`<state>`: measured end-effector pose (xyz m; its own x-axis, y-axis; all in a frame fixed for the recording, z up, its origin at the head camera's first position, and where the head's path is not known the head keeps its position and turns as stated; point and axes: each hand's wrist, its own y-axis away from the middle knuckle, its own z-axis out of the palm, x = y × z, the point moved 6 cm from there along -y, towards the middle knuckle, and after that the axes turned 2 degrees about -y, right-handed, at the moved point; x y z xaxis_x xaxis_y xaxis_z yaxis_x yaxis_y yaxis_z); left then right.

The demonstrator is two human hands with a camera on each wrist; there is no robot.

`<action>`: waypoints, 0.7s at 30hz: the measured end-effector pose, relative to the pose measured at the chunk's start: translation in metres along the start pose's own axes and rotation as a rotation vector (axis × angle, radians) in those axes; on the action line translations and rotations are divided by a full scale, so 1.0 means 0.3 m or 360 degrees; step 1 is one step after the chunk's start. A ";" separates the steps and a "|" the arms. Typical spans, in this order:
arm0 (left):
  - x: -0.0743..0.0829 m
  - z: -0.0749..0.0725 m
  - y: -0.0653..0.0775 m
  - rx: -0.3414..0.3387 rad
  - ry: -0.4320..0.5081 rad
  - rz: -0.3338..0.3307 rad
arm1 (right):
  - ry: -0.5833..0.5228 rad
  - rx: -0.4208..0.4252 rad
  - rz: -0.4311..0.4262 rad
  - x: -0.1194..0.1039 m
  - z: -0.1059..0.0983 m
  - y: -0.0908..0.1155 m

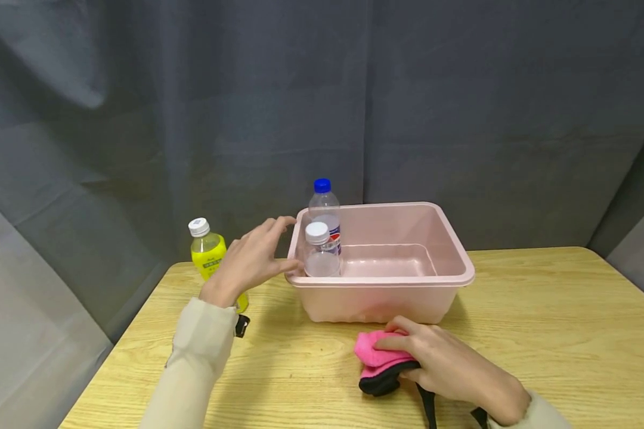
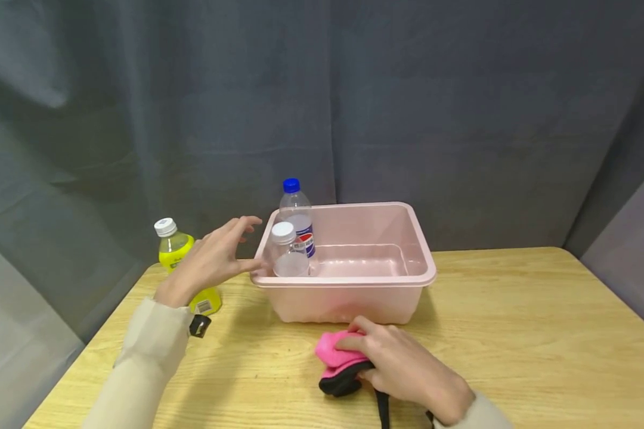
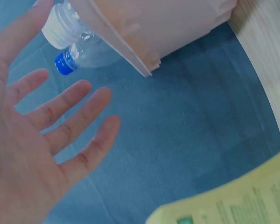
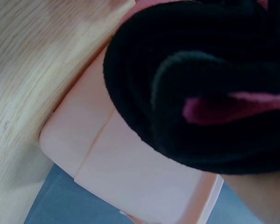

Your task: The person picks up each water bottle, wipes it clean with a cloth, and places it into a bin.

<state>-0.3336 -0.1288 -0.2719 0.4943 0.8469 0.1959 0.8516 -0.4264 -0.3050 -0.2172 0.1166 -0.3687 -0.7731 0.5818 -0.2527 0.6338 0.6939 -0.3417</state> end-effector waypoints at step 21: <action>-0.103 -0.012 0.225 0.0478 -0.0032 0.0113 | 0.0081 0.0045 -0.0104 -0.010 0.014 0.006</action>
<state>-0.2907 -0.1849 -0.2953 0.5445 0.8258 0.1470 0.7238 -0.3741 -0.5798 -0.2140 0.1143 -0.3724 -0.8100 0.5571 -0.1832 0.5808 0.7189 -0.3818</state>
